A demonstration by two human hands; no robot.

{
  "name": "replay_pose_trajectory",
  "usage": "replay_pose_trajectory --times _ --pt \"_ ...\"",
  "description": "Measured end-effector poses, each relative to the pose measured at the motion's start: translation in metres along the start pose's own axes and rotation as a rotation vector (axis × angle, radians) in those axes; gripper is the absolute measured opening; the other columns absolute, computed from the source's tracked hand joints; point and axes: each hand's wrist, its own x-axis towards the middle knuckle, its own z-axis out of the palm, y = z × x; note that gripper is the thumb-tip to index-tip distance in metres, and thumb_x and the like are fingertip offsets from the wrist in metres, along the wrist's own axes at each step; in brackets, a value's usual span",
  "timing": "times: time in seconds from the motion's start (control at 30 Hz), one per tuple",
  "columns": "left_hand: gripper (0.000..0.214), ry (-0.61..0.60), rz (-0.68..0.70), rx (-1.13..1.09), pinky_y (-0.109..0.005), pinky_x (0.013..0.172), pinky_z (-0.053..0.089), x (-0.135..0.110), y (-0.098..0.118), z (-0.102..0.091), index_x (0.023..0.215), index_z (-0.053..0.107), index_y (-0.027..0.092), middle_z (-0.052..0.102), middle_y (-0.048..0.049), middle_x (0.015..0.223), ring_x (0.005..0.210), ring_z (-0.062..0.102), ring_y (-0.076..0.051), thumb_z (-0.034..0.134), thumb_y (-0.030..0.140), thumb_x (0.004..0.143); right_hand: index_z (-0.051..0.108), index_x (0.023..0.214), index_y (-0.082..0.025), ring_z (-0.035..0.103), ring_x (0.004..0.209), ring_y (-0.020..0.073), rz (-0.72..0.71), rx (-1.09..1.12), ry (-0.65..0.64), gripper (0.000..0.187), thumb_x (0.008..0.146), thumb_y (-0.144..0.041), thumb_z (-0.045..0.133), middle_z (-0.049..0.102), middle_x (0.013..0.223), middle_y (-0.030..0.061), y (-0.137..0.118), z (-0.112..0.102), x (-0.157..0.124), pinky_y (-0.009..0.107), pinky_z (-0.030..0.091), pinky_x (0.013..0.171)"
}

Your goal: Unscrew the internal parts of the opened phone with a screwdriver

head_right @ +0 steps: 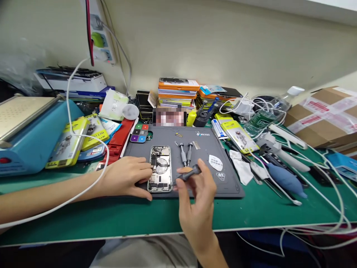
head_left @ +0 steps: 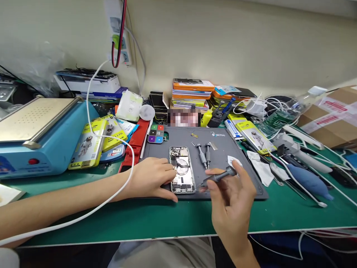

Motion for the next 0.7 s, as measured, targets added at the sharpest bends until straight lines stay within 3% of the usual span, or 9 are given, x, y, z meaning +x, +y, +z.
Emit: replay_pose_trajectory --times 0.07,0.23,0.43,0.53,0.7 --pt "0.059 -0.013 0.010 -0.004 -0.036 0.059 0.033 0.000 -0.002 0.000 0.076 0.060 0.020 0.069 -0.0040 0.074 0.072 0.059 -0.022 0.071 0.074 0.096 0.032 0.168 -0.030 0.082 0.094 0.0215 0.028 0.136 -0.039 0.066 0.109 -0.013 0.058 0.075 0.117 0.0107 -0.012 0.013 -0.003 0.029 0.072 0.065" --pt "0.052 -0.065 0.080 -0.077 -0.036 0.062 0.036 0.002 -0.006 -0.004 0.073 0.063 0.020 0.072 -0.0011 0.074 0.073 0.060 -0.020 0.085 0.064 0.091 0.038 0.166 -0.031 0.081 0.111 0.0233 -0.020 0.163 -0.109 0.068 0.107 -0.013 0.064 0.072 0.137 0.0141 -0.013 0.036 -0.012 0.034 0.075 0.080" --pt "0.046 -0.077 0.078 -0.125 -0.038 0.064 0.038 0.002 -0.008 -0.004 0.076 0.066 0.020 0.076 -0.0024 0.080 0.076 0.061 -0.021 0.085 0.058 0.093 0.036 0.168 -0.032 0.080 0.114 0.0223 -0.012 0.161 -0.163 0.073 0.105 -0.007 0.062 0.073 0.136 0.0119 -0.009 0.035 -0.017 0.033 0.075 0.083" --pt "0.043 -0.088 0.078 -0.131 -0.039 0.065 0.039 0.002 -0.008 -0.004 0.080 0.070 0.020 0.076 -0.0032 0.082 0.077 0.062 -0.022 0.083 0.058 0.095 0.037 0.168 -0.033 0.081 0.113 0.0229 -0.023 0.147 -0.178 0.074 0.105 -0.008 0.065 0.074 0.137 0.0114 -0.009 0.035 -0.018 0.036 0.074 0.090" --pt "0.041 -0.106 0.064 -0.119 -0.039 0.067 0.041 0.003 -0.007 -0.004 0.098 0.076 0.020 0.076 -0.0043 0.083 0.077 0.062 -0.023 0.078 0.061 0.098 0.031 0.172 -0.033 0.077 0.128 0.0289 -0.080 0.072 -0.193 0.082 0.103 -0.006 0.066 0.073 0.140 0.0147 -0.007 0.035 -0.020 0.044 0.074 0.095"
